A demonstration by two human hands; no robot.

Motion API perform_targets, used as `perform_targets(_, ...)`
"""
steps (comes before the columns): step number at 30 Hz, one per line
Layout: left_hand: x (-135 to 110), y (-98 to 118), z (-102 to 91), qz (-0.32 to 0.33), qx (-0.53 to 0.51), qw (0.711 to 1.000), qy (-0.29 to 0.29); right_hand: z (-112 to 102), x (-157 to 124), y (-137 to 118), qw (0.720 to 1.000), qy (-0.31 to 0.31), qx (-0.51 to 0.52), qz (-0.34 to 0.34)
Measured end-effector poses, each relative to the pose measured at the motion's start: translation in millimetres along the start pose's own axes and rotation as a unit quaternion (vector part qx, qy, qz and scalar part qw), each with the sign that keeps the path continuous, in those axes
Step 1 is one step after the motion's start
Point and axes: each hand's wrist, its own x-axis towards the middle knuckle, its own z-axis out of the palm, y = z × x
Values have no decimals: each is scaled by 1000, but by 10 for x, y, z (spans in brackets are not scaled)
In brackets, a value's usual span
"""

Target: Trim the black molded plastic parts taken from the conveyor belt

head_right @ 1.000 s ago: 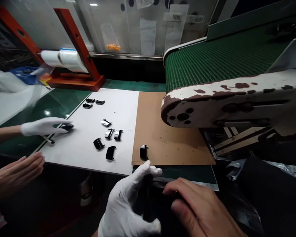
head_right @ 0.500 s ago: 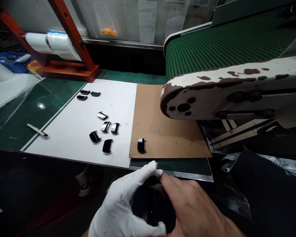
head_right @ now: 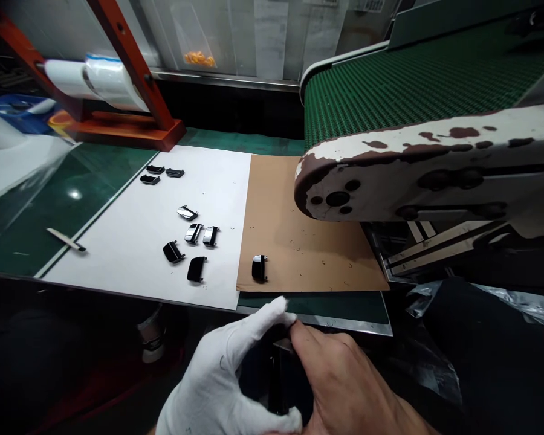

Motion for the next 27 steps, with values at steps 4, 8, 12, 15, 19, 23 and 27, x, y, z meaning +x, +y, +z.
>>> perform_targets(4,-2,-31,-13,8,-10,1000,-3,20,9,-3,1000,-12,18,10)
perform_targets(8,-9,-48,-26,12,-7,1000,-2,49,25,-8,1000,-9,11,9)
perform_targets(12,-19,-52,-22,12,14,1000,4,99,16,19,1000,3,-18,-7)
perform_targets(15,-22,-60,-12,5,24,1000,12,137,3,48,999,13,-28,-16)
perform_targets(19,-16,-61,-3,0,21,1000,15,170,-1,70,998,28,-42,-36)
perform_targets(23,-1,-53,1,-9,3,1000,14,192,6,76,995,54,-63,-55)
perform_targets(27,1,-49,14,-26,-3,1000,11,202,10,79,994,68,-72,-55)
